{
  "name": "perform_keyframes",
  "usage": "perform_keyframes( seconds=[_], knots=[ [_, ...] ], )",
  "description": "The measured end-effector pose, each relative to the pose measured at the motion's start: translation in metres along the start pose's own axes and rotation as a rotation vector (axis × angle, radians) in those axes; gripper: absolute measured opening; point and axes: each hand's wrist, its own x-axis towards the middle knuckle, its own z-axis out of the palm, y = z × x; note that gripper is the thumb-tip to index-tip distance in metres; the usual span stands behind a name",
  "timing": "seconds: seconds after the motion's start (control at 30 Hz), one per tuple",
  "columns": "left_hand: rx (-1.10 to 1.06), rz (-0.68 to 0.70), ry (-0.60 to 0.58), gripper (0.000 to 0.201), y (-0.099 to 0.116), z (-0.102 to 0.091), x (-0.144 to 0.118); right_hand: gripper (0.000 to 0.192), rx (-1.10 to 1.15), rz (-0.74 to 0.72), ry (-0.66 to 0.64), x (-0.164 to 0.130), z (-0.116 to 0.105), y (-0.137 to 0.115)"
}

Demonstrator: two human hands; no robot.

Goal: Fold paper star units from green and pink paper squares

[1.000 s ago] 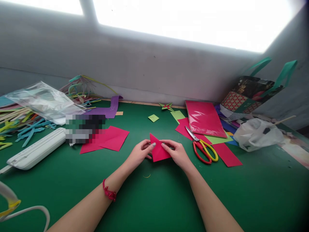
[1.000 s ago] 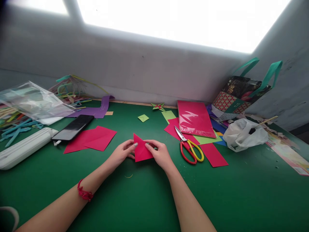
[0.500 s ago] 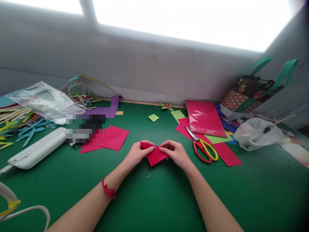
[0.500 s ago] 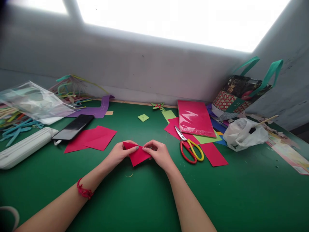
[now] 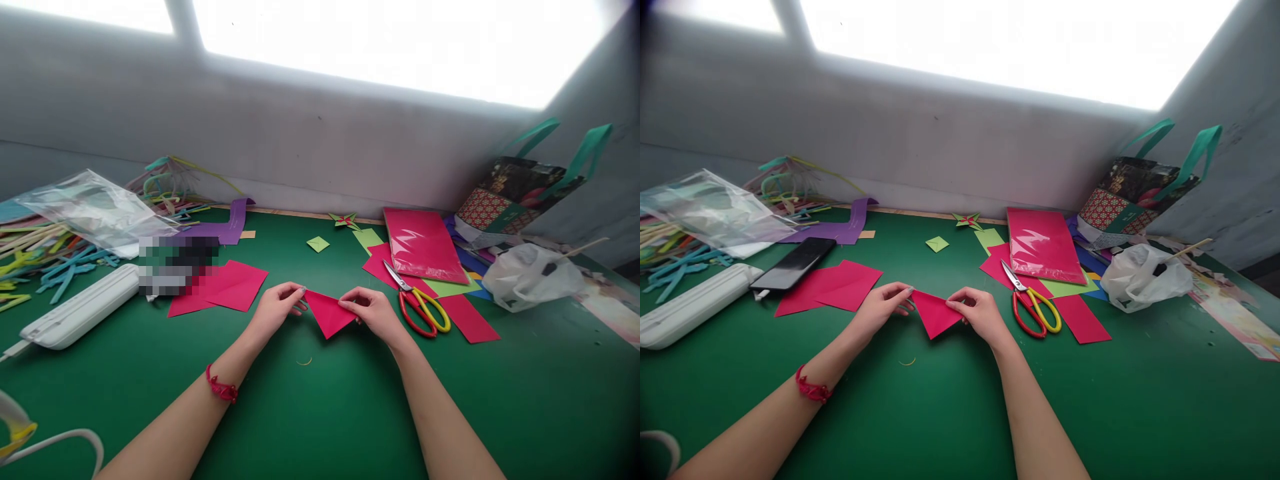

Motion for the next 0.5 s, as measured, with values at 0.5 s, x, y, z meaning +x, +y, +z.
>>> perform_keyframes(
  seconds=[0.5],
  knots=[
    [0.275, 0.148, 0.123, 0.032, -0.005, -0.001, -0.001, 0.029, 0.034, -0.021, 0.127, 0.008, 0.0, 0.013]
  ],
)
